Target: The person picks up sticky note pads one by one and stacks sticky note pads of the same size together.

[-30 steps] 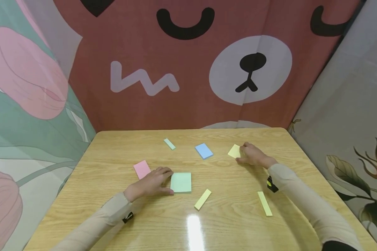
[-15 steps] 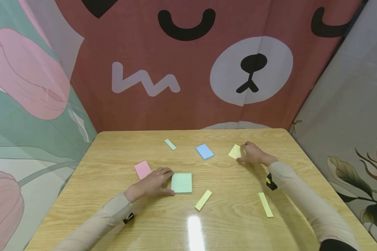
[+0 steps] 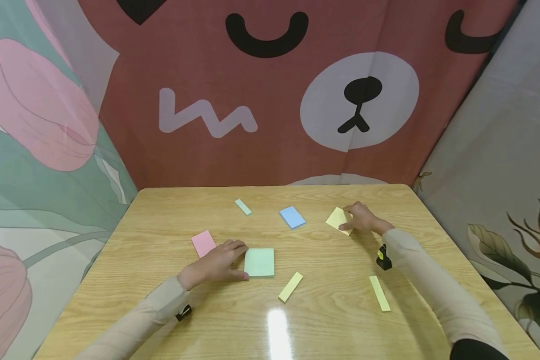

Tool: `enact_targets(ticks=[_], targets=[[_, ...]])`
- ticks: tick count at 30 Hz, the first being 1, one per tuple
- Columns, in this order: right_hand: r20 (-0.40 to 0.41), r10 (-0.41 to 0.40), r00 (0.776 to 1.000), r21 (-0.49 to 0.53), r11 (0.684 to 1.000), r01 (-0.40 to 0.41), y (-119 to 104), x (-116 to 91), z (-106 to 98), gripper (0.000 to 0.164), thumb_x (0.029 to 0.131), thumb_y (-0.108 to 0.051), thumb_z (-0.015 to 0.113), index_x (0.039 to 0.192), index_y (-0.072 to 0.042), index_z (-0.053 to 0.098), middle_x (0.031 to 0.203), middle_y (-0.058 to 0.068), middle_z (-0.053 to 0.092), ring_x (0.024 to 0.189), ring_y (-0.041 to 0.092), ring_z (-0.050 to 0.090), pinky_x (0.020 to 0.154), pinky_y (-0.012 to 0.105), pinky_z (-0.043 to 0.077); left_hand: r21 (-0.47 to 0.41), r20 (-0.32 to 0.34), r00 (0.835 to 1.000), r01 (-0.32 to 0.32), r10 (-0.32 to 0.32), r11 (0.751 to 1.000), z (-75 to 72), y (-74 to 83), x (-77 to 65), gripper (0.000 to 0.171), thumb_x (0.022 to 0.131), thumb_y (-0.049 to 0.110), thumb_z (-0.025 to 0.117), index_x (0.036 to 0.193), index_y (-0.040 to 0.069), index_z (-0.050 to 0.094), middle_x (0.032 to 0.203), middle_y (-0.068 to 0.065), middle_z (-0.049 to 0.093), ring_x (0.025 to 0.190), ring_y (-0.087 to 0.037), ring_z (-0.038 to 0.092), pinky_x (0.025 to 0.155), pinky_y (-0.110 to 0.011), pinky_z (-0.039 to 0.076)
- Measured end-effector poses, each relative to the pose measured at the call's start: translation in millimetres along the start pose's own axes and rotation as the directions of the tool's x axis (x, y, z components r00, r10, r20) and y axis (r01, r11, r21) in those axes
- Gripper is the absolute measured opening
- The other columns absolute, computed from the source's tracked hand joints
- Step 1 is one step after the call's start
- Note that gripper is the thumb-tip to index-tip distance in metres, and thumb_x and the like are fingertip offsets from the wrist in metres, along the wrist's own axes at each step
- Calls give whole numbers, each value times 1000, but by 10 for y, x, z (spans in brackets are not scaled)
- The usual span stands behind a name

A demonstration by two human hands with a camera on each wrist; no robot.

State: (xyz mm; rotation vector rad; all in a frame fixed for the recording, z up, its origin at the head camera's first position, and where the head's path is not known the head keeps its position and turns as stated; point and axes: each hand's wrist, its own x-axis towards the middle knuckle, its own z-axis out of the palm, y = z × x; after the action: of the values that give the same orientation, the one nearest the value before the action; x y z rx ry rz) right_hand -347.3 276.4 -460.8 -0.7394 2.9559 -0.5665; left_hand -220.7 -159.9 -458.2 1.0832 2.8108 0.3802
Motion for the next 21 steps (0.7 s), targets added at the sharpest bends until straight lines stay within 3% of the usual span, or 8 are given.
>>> enact_targets(ticks=[6, 14, 21], targets=[[-14, -30, 999, 22, 999, 31, 17, -2, -2, 60, 71, -20, 73, 112, 17, 49, 106, 31, 53, 96, 43, 48, 82, 50, 39, 1, -2, 1000, 2, -2, 1000, -7, 11, -4, 77, 76, 54, 57, 129, 1, 42, 131, -11, 39, 120, -27, 35, 96, -41, 32], [16, 56, 998, 125, 991, -57, 8, 22, -18, 66, 70, -25, 75, 116, 13, 48, 106, 26, 53, 97, 40, 44, 80, 48, 38, 9, -15, 1000, -6, 6, 1000, 3, -10, 8, 77, 76, 55, 57, 128, 0, 43, 129, -11, 41, 117, -25, 38, 93, -38, 35], [87, 156, 984, 229, 958, -172, 18, 44, -9, 73, 70, -25, 75, 124, 10, 41, 113, 26, 47, 103, 39, 42, 82, 46, 38, 4, -13, 1000, -12, 12, 1000, 7, -7, 13, 77, 76, 55, 57, 127, 0, 43, 129, -11, 41, 117, -26, 38, 93, -39, 36]])
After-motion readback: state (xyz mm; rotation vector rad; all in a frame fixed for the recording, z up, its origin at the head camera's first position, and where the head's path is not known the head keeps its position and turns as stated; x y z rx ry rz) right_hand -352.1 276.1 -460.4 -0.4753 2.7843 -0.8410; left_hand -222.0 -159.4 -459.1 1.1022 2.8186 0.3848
